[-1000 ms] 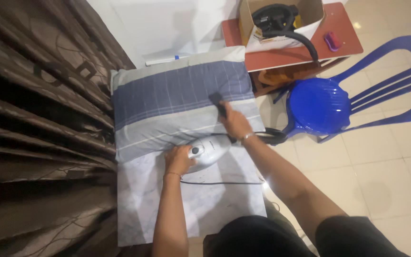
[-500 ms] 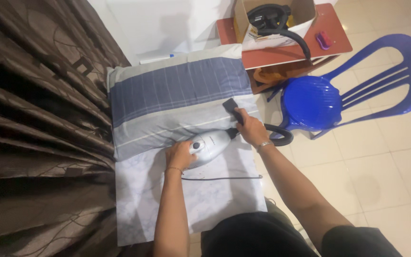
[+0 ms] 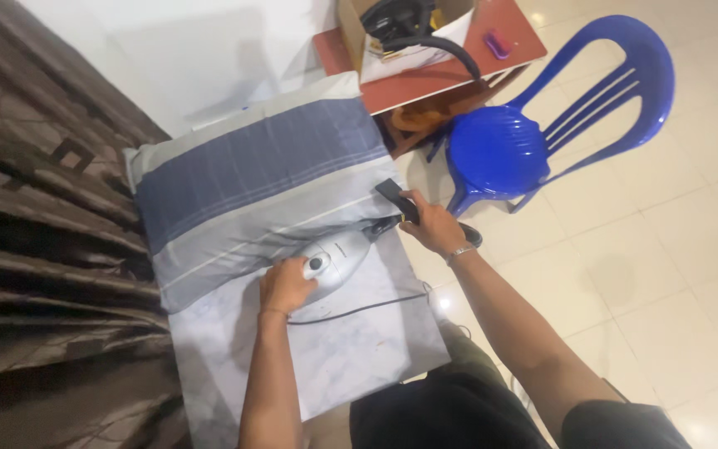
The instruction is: The person uses a handheld vacuum cleaner to clean a striped pillow placed on a white surface. They move the vacuum nozzle back and forth across the pillow's surface, occasionally adjusting the pillow with their left hand.
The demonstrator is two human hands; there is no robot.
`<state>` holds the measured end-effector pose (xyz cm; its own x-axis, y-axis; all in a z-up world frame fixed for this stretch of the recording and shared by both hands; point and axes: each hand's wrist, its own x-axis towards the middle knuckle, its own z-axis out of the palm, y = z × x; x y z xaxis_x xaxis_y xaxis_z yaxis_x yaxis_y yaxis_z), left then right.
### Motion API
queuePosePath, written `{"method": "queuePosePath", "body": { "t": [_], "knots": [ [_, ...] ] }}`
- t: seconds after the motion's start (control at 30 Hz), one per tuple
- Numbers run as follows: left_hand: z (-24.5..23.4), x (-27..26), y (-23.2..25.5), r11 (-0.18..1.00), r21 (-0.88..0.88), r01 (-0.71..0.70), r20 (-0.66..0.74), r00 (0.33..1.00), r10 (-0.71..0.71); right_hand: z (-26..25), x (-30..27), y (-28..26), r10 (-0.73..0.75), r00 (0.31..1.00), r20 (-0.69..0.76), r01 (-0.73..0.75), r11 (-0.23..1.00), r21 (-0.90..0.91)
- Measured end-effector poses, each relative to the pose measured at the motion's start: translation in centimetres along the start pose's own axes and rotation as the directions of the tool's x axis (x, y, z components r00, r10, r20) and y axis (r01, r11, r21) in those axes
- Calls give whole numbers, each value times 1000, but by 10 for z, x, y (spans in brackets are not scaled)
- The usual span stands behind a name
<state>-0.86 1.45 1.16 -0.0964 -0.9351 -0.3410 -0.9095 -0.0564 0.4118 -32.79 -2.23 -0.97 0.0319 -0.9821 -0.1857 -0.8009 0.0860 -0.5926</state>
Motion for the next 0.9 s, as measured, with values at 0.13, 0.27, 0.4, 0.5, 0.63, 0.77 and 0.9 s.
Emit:
{"method": "queuePosePath", "body": {
  "t": [0.13,0.27,0.4,0.5,0.63,0.77,0.9],
  "knots": [
    [-10,-29,44,992,-100,79,13,997,-78,-22,1,29,-133,965,-227,130,991,-30],
    [-2,-45,70,972,-221,83,-110,988,-109,-54,23,66,-324,814,-482,335,940,-66],
    [14,-46,90,706,-705,-69,-297,933,-205,-86,55,98,119,853,-509,64,943,327],
    [20,-58,123,314,-948,-48,-164,920,-356,-98,81,126,407,867,-287,-56,652,756],
    [42,-61,187,117,-993,-5,-57,896,-440,-68,107,148,208,967,-144,-24,644,765],
    [80,-81,226,-90,-991,-96,-38,864,-501,-26,107,150,208,953,221,-294,459,838],
    [101,-105,230,-249,-935,-255,-90,845,-528,0,107,133,29,948,317,-297,442,847]
  ]
}}
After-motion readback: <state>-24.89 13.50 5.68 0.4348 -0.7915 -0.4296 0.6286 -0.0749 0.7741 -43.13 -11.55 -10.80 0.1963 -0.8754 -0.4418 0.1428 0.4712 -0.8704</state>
